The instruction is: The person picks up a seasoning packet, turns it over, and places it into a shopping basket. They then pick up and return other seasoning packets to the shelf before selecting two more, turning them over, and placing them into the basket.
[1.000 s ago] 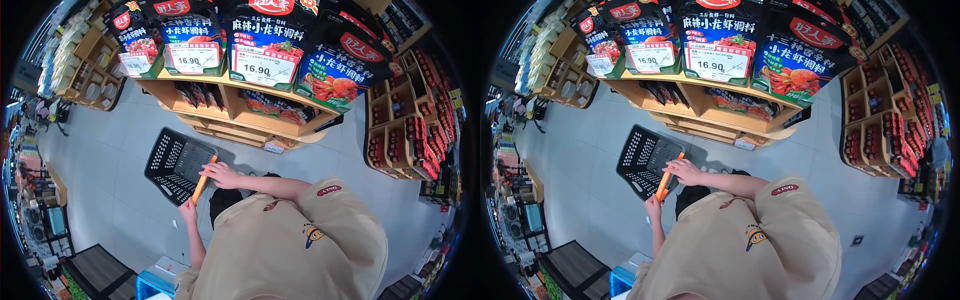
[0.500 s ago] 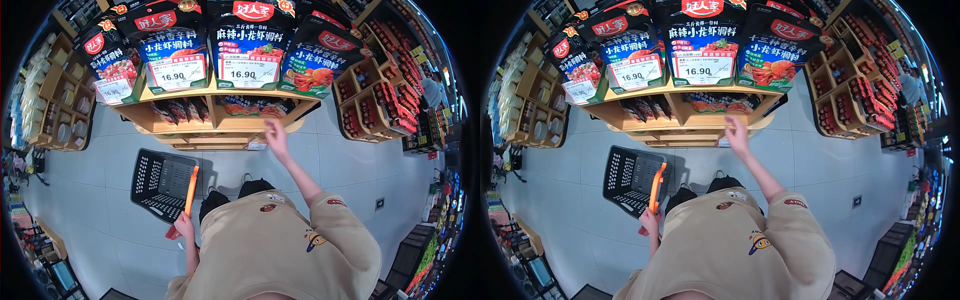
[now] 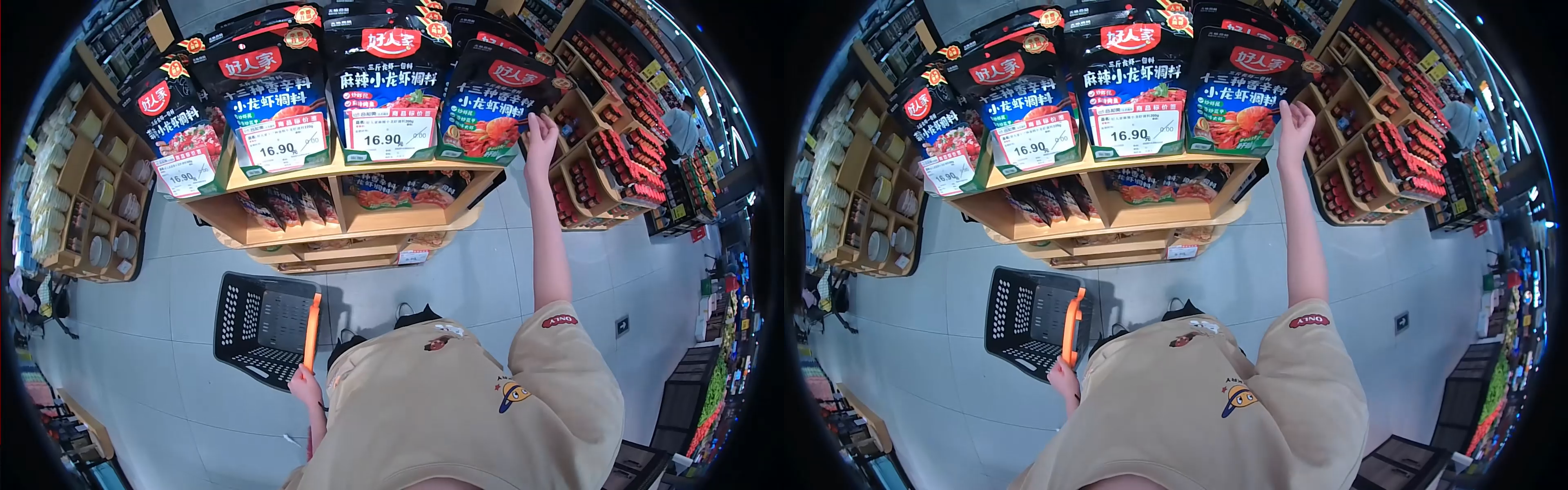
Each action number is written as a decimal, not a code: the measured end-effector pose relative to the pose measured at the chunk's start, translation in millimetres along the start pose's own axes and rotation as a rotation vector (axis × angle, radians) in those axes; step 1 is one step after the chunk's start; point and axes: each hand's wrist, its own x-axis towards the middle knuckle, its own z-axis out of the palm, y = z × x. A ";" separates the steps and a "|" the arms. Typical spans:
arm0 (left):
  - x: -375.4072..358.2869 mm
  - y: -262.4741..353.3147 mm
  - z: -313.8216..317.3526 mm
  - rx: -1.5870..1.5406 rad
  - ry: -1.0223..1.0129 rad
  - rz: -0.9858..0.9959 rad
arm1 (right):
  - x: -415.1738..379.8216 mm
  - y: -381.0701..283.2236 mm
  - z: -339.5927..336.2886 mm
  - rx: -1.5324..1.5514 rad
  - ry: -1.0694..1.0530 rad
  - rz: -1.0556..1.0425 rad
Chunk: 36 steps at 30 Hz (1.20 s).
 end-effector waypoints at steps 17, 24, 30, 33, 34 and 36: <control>0.2 0.0 0.7 0.045 0.037 0.032 | 32.4 -3.0 28.8 0.408 -0.010 0.225; -0.9 4.2 -1.2 0.029 0.018 -0.003 | 36.8 -30.3 43.0 0.343 0.159 0.152; 3.6 -7.8 -0.1 -0.087 -0.085 -0.100 | 32.3 -101.6 39.8 0.446 0.145 0.013; 7.3 -8.6 -0.6 -0.275 -0.112 -0.149 | 19.5 -131.9 31.4 0.508 0.101 0.026; 8.6 -5.2 -2.2 -0.382 -0.068 -0.132 | 15.3 -135.4 26.8 0.495 0.066 0.069; 12.3 15.9 -13.4 -0.222 0.109 0.133 | -2.6 -145.8 23.7 0.522 -0.043 0.272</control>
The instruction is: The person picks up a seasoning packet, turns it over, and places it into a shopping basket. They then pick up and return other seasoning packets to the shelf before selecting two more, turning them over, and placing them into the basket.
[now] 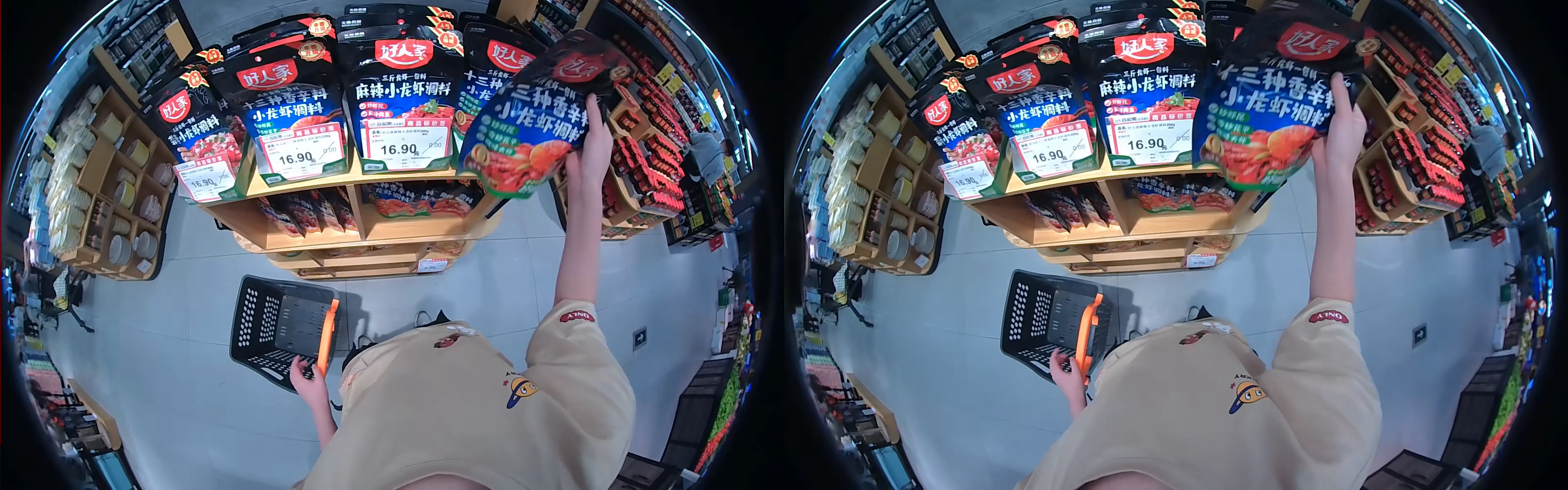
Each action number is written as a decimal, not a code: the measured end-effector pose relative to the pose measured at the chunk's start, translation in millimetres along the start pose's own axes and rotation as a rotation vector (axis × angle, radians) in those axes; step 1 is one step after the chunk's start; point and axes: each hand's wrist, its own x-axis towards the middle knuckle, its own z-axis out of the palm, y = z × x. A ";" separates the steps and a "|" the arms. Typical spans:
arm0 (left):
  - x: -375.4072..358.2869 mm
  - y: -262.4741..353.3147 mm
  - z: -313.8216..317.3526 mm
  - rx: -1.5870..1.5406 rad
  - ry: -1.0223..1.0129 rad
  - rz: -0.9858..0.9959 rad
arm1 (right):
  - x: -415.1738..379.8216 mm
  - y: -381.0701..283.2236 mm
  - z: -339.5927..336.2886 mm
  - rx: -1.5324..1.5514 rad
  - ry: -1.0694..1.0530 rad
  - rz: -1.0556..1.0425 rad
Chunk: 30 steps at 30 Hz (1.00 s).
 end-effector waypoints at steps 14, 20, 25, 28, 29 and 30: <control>57.5 243.9 37.5 -0.680 -0.527 0.469 | -125.4 92.9 22.7 0.115 -0.238 0.818; 58.0 229.8 52.3 -0.635 -0.290 0.306 | -135.7 97.7 18.7 0.009 -0.237 0.865; 54.5 233.8 45.8 -0.690 -0.342 0.245 | -139.4 115.3 0.1 -0.179 -0.331 0.771; 49.9 233.4 47.3 -0.676 -0.354 0.239 | -141.9 118.3 -4.2 -0.193 -0.297 0.721; 49.7 231.2 48.9 -0.679 -0.363 0.239 | -141.5 119.6 -5.8 -0.215 -0.296 0.690; 48.8 231.6 49.2 -0.677 -0.364 0.236 | -141.1 120.5 -6.9 -0.236 -0.294 0.657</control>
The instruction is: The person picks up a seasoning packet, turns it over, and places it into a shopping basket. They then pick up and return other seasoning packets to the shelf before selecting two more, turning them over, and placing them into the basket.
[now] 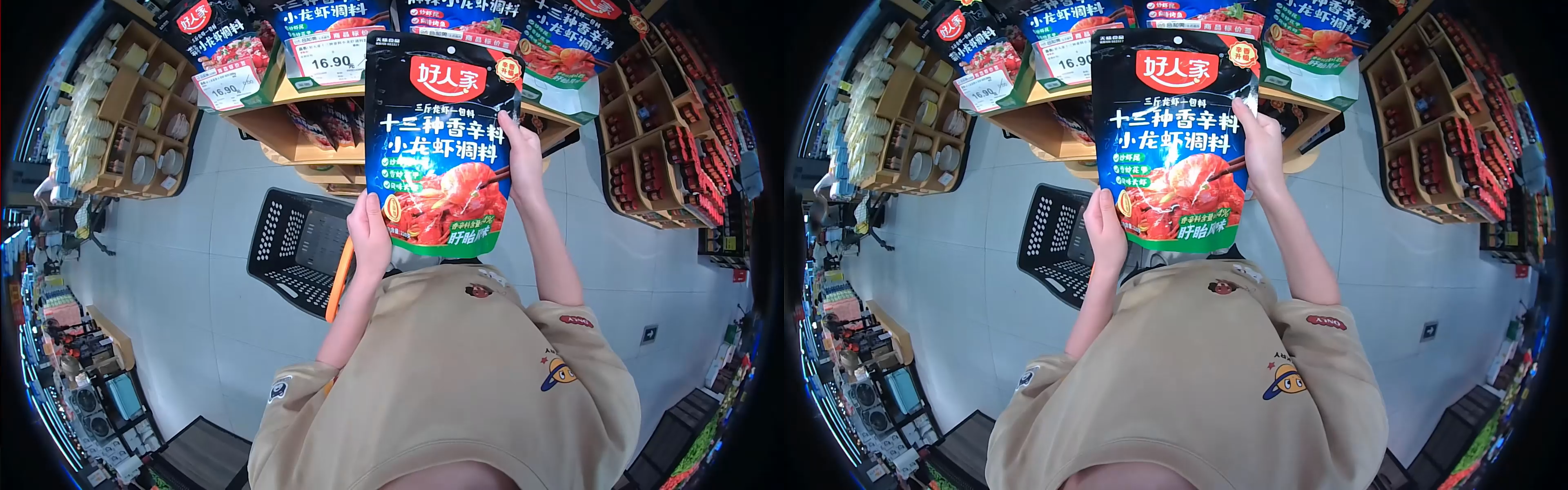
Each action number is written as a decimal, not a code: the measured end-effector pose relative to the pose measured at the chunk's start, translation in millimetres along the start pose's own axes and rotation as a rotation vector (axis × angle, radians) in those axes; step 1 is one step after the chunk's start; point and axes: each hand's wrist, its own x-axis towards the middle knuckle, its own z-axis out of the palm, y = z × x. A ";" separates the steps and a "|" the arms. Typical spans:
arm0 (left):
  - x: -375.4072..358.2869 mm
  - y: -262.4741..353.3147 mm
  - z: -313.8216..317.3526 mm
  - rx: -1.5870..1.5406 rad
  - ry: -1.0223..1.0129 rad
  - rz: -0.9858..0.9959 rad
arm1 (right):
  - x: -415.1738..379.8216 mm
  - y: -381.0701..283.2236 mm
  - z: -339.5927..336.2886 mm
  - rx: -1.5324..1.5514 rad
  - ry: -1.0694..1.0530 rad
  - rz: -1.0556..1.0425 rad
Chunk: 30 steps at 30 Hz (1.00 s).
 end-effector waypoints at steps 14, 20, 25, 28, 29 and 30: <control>2.5 -1.7 0.0 -0.052 0.016 0.002 | 4.1 -2.4 5.8 0.084 -0.020 0.013; 9.4 -2.4 -2.6 -0.171 -0.043 -0.087 | -3.4 -9.3 13.0 0.000 0.050 0.009; 21.3 -0.8 -5.4 -0.244 -0.087 -0.224 | -21.1 -19.2 23.6 -0.154 0.052 0.180; 31.8 -16.2 -1.7 -0.312 -0.027 -0.220 | -30.7 -16.8 40.2 0.099 0.011 0.092; 35.5 -20.6 0.3 -0.346 -0.017 -0.224 | -33.8 -20.0 42.9 0.099 0.010 0.093; 37.6 -23.1 3.3 -0.345 -0.017 -0.224 | -36.2 -22.7 45.1 0.170 -0.032 0.108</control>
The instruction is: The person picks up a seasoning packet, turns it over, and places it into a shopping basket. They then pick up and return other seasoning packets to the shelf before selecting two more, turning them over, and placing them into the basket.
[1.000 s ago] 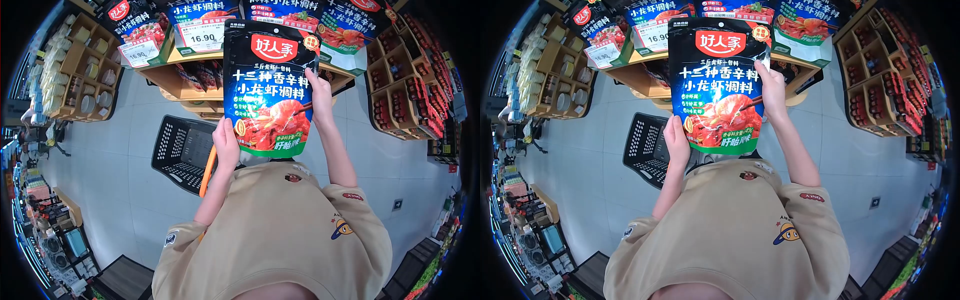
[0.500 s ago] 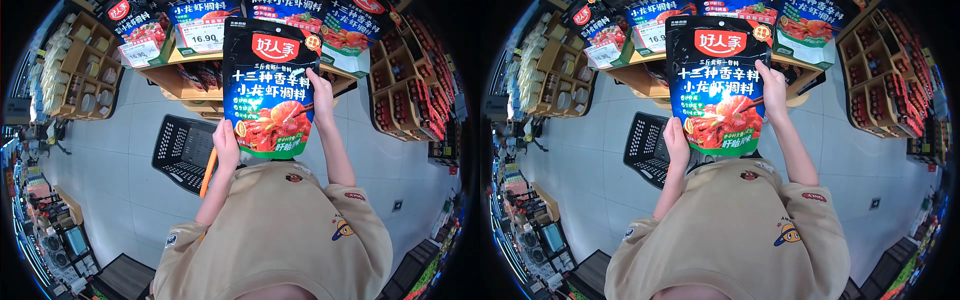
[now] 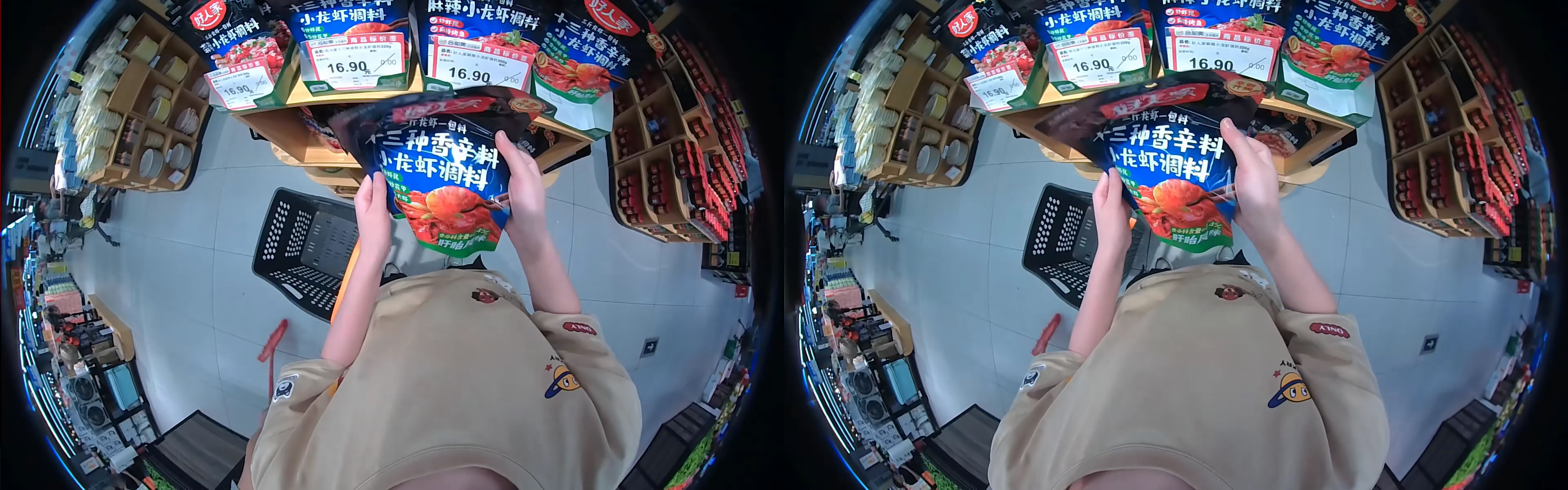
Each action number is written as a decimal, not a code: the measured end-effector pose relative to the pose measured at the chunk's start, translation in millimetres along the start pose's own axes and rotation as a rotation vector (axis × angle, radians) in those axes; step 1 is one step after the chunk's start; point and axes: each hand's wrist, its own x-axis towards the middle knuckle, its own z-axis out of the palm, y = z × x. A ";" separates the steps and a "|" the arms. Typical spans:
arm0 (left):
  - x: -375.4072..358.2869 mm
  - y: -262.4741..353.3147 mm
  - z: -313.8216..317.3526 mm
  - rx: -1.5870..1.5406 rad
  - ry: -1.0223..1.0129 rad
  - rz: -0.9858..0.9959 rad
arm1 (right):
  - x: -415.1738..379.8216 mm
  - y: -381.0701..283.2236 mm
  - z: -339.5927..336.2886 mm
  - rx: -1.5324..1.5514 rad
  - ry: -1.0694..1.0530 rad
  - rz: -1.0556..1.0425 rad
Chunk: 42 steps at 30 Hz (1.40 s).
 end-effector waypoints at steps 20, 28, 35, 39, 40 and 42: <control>-28.1 -19.3 14.0 -1.276 -0.556 -1.020 | 33.3 74.1 -36.8 -0.358 0.075 0.165; -32.6 -26.7 18.5 -1.339 -0.623 -1.075 | 17.3 76.8 -45.7 0.176 -0.537 0.711; -49.6 -41.4 11.3 -0.677 -0.242 -0.722 | 7.4 73.4 -31.9 0.248 -0.409 0.455; -47.2 -43.4 -2.0 -0.347 -0.168 -0.535 | 9.5 63.0 -29.1 0.331 -0.376 0.368; -44.8 -40.5 -4.1 -0.349 -0.144 -0.516 | 9.0 59.7 -28.3 0.336 -0.362 0.324; -39.3 -32.9 -9.2 -0.385 -0.101 -0.483 | 6.9 54.4 -28.4 0.332 -0.353 0.310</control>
